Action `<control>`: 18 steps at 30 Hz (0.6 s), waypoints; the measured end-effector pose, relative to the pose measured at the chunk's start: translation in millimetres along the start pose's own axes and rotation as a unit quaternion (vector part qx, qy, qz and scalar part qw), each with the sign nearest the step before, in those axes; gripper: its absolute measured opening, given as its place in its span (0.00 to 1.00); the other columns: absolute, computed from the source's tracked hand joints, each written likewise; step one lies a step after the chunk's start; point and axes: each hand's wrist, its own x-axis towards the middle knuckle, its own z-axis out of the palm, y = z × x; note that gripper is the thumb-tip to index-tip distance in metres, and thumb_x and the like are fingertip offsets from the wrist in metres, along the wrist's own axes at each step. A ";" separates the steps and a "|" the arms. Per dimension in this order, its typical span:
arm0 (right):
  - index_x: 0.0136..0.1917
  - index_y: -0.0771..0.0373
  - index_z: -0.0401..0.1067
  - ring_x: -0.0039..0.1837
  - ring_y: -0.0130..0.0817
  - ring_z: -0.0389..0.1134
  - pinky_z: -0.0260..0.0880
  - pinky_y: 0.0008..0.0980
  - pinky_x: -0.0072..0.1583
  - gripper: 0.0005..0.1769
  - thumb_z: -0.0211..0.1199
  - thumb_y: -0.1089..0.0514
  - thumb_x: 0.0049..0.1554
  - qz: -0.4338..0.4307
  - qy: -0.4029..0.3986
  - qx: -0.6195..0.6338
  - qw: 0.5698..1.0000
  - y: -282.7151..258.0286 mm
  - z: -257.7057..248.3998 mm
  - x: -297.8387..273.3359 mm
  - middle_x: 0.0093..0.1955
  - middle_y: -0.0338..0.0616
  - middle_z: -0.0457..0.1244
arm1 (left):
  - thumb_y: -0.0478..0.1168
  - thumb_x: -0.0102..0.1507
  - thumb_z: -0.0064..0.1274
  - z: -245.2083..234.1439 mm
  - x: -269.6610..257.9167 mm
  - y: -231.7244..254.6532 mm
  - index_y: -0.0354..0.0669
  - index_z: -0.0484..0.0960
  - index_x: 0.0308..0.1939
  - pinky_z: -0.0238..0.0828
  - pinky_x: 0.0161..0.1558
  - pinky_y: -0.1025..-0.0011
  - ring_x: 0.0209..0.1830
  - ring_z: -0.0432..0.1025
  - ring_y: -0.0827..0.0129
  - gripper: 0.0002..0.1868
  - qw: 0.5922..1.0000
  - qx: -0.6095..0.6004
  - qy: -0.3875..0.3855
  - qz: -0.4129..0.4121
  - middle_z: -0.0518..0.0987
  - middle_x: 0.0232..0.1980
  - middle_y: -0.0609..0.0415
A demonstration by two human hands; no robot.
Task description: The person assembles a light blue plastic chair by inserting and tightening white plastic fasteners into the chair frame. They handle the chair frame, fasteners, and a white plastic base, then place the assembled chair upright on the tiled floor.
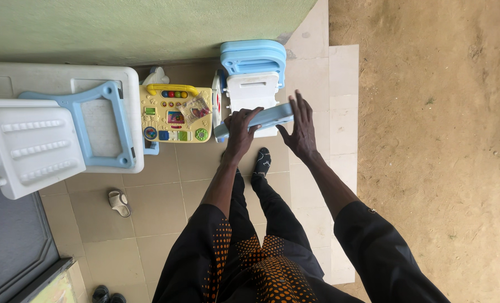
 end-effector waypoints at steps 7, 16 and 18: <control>0.71 0.57 0.68 0.69 0.49 0.61 0.67 0.49 0.66 0.33 0.72 0.61 0.53 -0.008 -0.081 -0.053 0.995 16.5 18.0 19.6 0.65 0.45 0.62 | 0.33 0.58 0.65 22.0 18.4 -6.2 0.57 0.77 0.68 0.53 0.60 0.56 0.52 0.68 0.62 0.34 0.999 0.033 -0.038 0.010 0.75 0.50 0.55; 0.63 0.61 0.72 0.65 0.52 0.62 0.71 0.45 0.58 0.24 0.70 0.65 0.53 0.030 -0.081 0.002 0.996 66.0 55.2 42.2 0.61 0.45 0.65 | 0.22 0.54 0.57 52.8 45.7 -89.9 0.41 0.73 0.69 0.60 0.65 0.56 0.60 0.68 0.59 0.37 0.992 0.092 -0.073 0.038 0.77 0.58 0.52; 0.64 0.61 0.72 0.64 0.51 0.63 0.71 0.46 0.59 0.24 0.70 0.65 0.54 0.035 -0.064 0.010 0.997 79.1 62.7 50.2 0.61 0.45 0.65 | 0.17 0.54 0.52 57.9 55.5 -114.1 0.43 0.75 0.67 0.61 0.70 0.58 0.63 0.69 0.60 0.37 0.988 0.145 -0.021 0.054 0.77 0.60 0.53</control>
